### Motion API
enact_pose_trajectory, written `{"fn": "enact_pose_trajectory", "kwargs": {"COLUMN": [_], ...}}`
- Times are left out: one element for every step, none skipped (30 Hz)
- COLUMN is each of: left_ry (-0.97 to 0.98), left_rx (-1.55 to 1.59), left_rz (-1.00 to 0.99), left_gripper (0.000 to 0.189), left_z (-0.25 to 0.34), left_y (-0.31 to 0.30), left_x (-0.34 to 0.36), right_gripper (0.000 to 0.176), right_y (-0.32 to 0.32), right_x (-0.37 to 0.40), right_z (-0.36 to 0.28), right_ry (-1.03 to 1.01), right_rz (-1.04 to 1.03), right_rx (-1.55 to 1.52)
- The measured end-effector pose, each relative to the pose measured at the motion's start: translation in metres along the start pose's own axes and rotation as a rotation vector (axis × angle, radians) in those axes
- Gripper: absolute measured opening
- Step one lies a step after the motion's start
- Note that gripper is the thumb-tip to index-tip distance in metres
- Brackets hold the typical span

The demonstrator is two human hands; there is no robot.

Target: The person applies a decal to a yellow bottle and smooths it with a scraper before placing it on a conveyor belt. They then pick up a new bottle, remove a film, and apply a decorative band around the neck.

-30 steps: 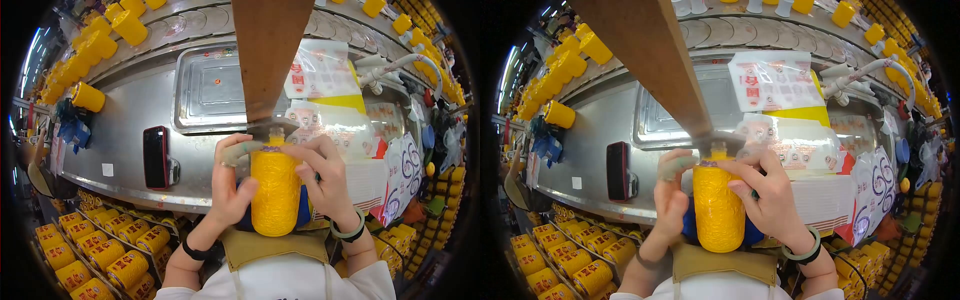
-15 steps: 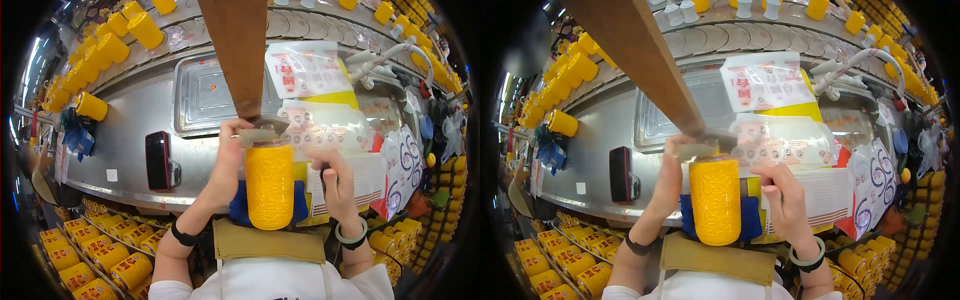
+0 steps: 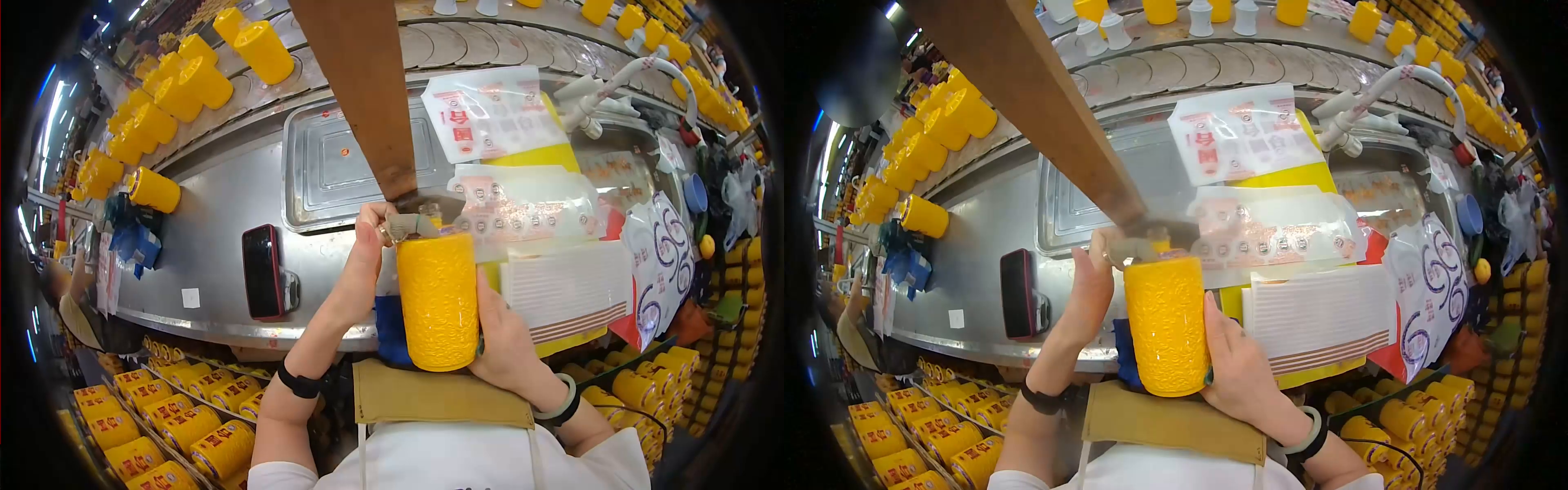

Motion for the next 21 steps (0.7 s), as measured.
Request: {"fn": "enact_pose_trajectory", "kwargs": {"left_ry": [0.01, 0.021, 0.027, 0.009, -0.01, -0.012, -0.003, 0.011, 0.017, 0.048, 0.082, 0.082, 0.027, -0.024, -0.027, 0.003, 0.039, 0.043, 0.039, 0.035, 0.022], "left_rx": [0.018, 0.036, 0.032, 0.062, 0.092, 0.089, 0.066, 0.045, 0.043, -0.014, -0.07, -0.071, -0.001, 0.067, 0.066, 0.059, 0.052, 0.051, 0.05, 0.048, 0.046], "left_rz": [0.006, 0.013, 0.012, 0.021, 0.031, 0.028, 0.03, 0.031, 0.027, 0.018, 0.012, 0.012, 0.002, -0.01, -0.014, 0.004, 0.022, 0.019, 0.023, 0.033, 0.031], "left_gripper": [0.072, 0.067, 0.067, 0.067, 0.066, 0.066, 0.066, 0.065, 0.065, 0.065, 0.065, 0.065, 0.068, 0.072, 0.072, 0.068, 0.064, 0.064, 0.063, 0.063, 0.063], "left_z": [0.011, 0.017, 0.017, 0.013, 0.008, 0.006, 0.006, 0.005, -0.002, -0.009, -0.012, -0.008, -0.006, -0.004, 0.0, 0.007, 0.014, 0.015, 0.014, 0.014, 0.014], "left_y": [0.001, 0.002, 0.003, 0.004, 0.004, 0.004, 0.004, 0.003, 0.003, 0.002, 0.001, 0.002, 0.003, 0.005, 0.007, 0.007, 0.006, 0.007, 0.006, 0.005, 0.006], "left_x": [0.0, -0.002, -0.004, -0.003, -0.002, -0.002, -0.002, -0.003, -0.003, -0.003, -0.006, -0.006, -0.003, -0.003, -0.003, -0.003, -0.005, -0.004, -0.003, -0.004, -0.002], "right_gripper": [0.11, 0.11, 0.11, 0.109, 0.108, 0.108, 0.105, 0.102, 0.102, 0.099, 0.097, 0.097, 0.096, 0.096, 0.096, 0.094, 0.092, 0.092, 0.091, 0.09, 0.093], "right_y": [0.0, -0.001, -0.005, -0.008, -0.008, -0.004, -0.008, -0.015, -0.015, -0.01, -0.007, -0.01, -0.012, -0.01, -0.007, -0.01, -0.017, -0.018, -0.014, -0.012, -0.012], "right_x": [0.001, 0.001, 0.002, 0.006, 0.008, 0.007, 0.007, 0.007, 0.007, 0.004, 0.0, 0.0, 0.003, 0.005, 0.005, 0.005, 0.005, 0.005, 0.004, 0.001, 0.003], "right_z": [-0.003, -0.007, -0.015, -0.032, -0.043, -0.038, -0.032, -0.028, -0.027, -0.021, -0.015, -0.021, -0.04, -0.054, -0.05, -0.045, -0.041, -0.043, -0.042, -0.041, -0.048], "right_ry": [-0.01, -0.022, -0.026, -0.078, -0.128, -0.127, -0.125, -0.125, -0.127, -0.073, -0.023, -0.024, -0.102, -0.183, -0.179, -0.171, -0.166, -0.167, -0.143, -0.122, -0.108], "right_rz": [-0.012, -0.022, -0.017, -0.033, -0.049, -0.046, 0.059, 0.165, 0.171, 0.124, 0.077, 0.077, 0.052, 0.031, 0.033, 0.118, 0.205, 0.209, 0.156, 0.1, 0.048], "right_rx": [0.01, 0.022, 0.023, 0.159, 0.293, 0.289, 0.208, 0.13, 0.132, 0.105, 0.081, 0.081, 0.179, 0.279, 0.276, 0.207, 0.141, 0.143, 0.193, 0.241, 0.275]}}
Point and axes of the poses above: each hand's wrist, its own x-axis away from the middle knuckle, its own y-axis out of the palm, z = x × y, the point moved 10 cm from there along -x, towards the middle knuckle, and after that the axes turned 13 degrees about -x, right-handed, at the moved point
